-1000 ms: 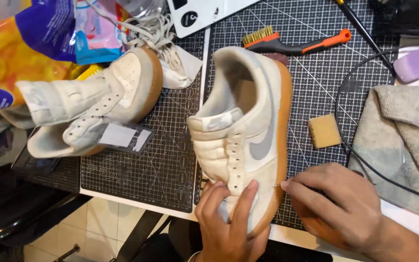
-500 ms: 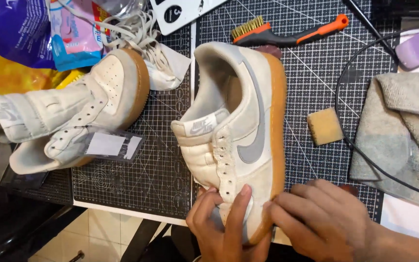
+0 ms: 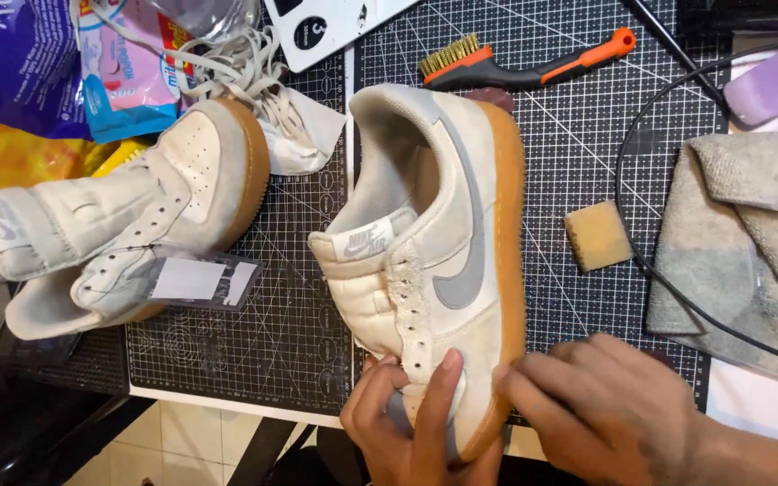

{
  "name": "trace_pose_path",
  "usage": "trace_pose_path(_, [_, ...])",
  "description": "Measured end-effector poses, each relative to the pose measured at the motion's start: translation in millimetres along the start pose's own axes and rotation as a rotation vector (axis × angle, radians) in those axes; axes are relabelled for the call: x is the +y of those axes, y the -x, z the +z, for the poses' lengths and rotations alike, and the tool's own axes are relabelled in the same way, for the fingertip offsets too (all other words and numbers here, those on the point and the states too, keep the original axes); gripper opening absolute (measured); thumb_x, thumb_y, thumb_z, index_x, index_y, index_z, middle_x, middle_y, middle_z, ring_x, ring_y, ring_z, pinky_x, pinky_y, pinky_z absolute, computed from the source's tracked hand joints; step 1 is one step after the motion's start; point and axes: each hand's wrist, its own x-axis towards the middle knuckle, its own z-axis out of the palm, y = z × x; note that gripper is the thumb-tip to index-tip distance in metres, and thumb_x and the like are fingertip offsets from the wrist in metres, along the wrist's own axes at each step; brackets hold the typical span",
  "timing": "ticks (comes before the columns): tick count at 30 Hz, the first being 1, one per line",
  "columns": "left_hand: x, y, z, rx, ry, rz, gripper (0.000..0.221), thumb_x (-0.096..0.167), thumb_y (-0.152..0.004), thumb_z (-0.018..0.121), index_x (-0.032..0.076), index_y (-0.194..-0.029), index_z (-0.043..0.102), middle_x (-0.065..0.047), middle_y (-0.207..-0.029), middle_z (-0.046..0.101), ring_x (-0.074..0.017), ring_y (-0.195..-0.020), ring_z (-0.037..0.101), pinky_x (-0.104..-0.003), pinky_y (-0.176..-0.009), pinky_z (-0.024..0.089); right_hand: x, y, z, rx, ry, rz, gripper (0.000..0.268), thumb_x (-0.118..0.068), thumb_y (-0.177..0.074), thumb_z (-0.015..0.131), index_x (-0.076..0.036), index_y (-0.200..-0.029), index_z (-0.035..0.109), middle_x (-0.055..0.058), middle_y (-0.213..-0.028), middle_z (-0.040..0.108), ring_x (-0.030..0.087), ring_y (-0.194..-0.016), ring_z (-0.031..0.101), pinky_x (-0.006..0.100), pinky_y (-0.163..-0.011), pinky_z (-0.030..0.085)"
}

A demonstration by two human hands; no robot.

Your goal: Restoring a pair of white sneakers by sanding the midsole and cleaning the edges with a small tool.

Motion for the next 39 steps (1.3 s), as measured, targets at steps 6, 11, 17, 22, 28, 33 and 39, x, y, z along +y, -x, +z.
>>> trace_pose_path(6, [1.4,0.0,-1.5,-0.048,-0.021,0.0,0.035,0.028,-0.066,0.067,0.02,-0.1,0.06,-0.01,-0.095,0.04,-0.0251,-0.094,0.046,-0.045,-0.093,0.049,-6.9,-13.4,-8.6,0.125,0.08,-0.358,0.023,-0.012,-0.084,0.042,-0.011,-0.098,0.059,0.002,-0.092,0.06,0.017,-0.064,0.055,0.03,-0.055,0.041])
trace_pose_path(11, [-1.4,0.9,-0.8,-0.008,-0.058,0.03,0.035,0.028,-0.065,0.058,0.022,-0.099,0.06,-0.01,-0.093,0.042,-0.0259,-0.09,0.048,-0.044,-0.09,0.049,-0.6,-8.9,-8.8,0.086,0.127,-0.421,0.022,-0.015,-0.084,0.043,-0.012,-0.099,0.059,0.0,-0.098,0.057,0.016,-0.069,0.056,0.028,-0.057,0.04])
trace_pose_path(17, [2.1,-1.1,0.3,0.003,-0.07,0.04,0.03,0.027,-0.068,0.059,0.02,-0.098,0.06,-0.01,-0.093,0.041,-0.0247,-0.089,0.048,-0.044,-0.09,0.05,-9.8,-17.9,-13.5,0.19,0.27,-0.635,0.019,-0.01,-0.085,0.038,-0.004,-0.09,0.056,0.009,-0.09,0.056,0.019,-0.061,0.053,0.031,-0.051,0.043])
trace_pose_path(22, [2.3,-0.7,-1.9,-0.029,-0.089,0.05,0.031,0.029,-0.068,0.061,0.019,-0.098,0.061,-0.011,-0.093,0.041,-0.0259,-0.09,0.049,-0.046,-0.091,0.049,-13.4,-18.9,-12.4,0.22,0.158,-0.531,0.017,-0.011,-0.083,0.042,-0.004,-0.086,0.057,0.008,-0.085,0.058,0.018,-0.057,0.052,0.03,-0.049,0.04])
trace_pose_path(28, [-5.1,0.4,-4.4,-0.07,-0.088,0.111,0.034,0.035,-0.071,0.057,0.019,-0.101,0.06,-0.011,-0.094,0.04,-0.0259,-0.091,0.047,-0.046,-0.09,0.048,-9.0,-18.6,-12.0,0.195,0.124,-0.522,0.017,-0.008,-0.082,0.041,-0.003,-0.087,0.057,0.008,-0.085,0.058,0.018,-0.058,0.053,0.03,-0.049,0.039])
trace_pose_path(33, [-2.9,1.2,-5.3,-0.085,-0.1,0.092,0.032,0.035,-0.075,0.05,0.02,-0.1,0.061,-0.01,-0.094,0.041,-0.0261,-0.093,0.047,-0.048,-0.092,0.047,-8.7,-19.6,-15.4,0.148,0.149,-0.614,0.022,-0.012,-0.086,0.036,-0.003,-0.087,0.056,0.011,-0.087,0.056,0.017,-0.054,0.049,0.031,-0.048,0.038])
trace_pose_path(39, [-7.2,1.3,-5.0,-0.102,-0.105,0.165,0.033,0.037,-0.077,0.05,0.02,-0.104,0.059,-0.01,-0.095,0.04,-0.025,-0.094,0.045,-0.045,-0.093,0.046,-5.1,-18.0,-17.0,0.096,0.092,-0.556,0.021,-0.009,-0.083,0.038,-0.002,-0.09,0.057,0.011,-0.089,0.056,0.019,-0.054,0.048,0.031,-0.048,0.037])
